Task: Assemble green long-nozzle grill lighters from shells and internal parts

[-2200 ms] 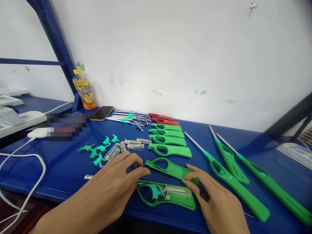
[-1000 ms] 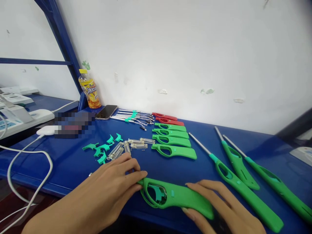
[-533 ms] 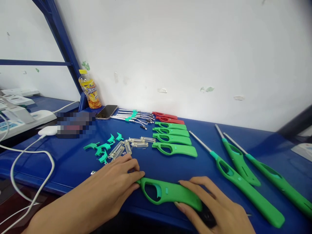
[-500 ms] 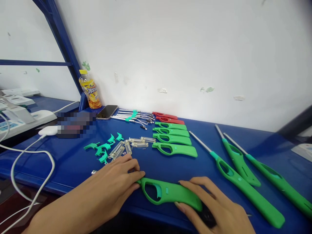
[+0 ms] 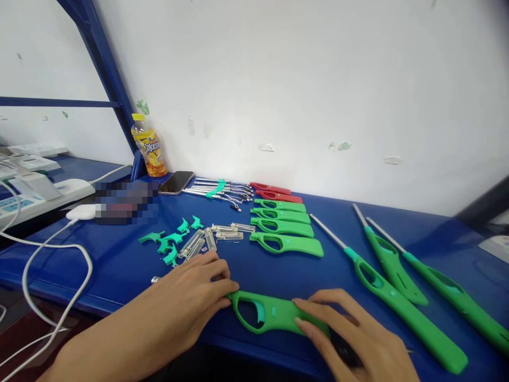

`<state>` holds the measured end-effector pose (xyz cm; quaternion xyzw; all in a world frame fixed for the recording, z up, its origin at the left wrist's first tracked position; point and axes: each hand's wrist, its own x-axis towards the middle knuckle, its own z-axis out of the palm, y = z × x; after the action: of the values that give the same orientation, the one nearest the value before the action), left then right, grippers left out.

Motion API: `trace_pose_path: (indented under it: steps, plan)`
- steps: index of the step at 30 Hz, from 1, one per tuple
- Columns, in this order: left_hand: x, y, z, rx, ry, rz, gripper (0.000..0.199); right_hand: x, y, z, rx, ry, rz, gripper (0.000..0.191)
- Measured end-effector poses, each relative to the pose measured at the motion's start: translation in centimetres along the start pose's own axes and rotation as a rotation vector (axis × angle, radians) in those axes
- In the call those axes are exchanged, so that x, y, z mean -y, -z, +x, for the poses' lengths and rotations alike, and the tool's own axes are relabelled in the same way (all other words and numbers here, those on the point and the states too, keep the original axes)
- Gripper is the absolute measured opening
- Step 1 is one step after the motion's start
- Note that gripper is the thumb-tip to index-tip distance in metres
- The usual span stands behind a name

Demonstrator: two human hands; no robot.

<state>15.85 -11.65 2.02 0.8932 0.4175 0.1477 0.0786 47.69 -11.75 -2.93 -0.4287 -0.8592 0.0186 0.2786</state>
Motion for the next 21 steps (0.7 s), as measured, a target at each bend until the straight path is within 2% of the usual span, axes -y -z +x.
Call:
trace_pose_path:
  steps: [10,16,18,21]
  plan:
    - [-0.1,-0.6,0.3,0.013,0.011,-0.021,0.031,-0.2,0.2,0.0,0.055,-0.035,0.007,0.028]
    - [0.4,-0.1,-2.1,-0.063,0.08,0.331,0.047,-0.5,-0.1,-0.1,0.058,-0.048,0.04,0.03]
    - [0.7,0.2,-2.5,-0.008,0.134,0.369,0.038,-0.4,-0.1,-0.1,0.054,-0.053,0.04,0.032]
    - [1.3,0.0,-2.4,0.104,0.157,0.258,0.022,-0.2,-0.1,0.0,0.048,-0.056,0.038,0.032]
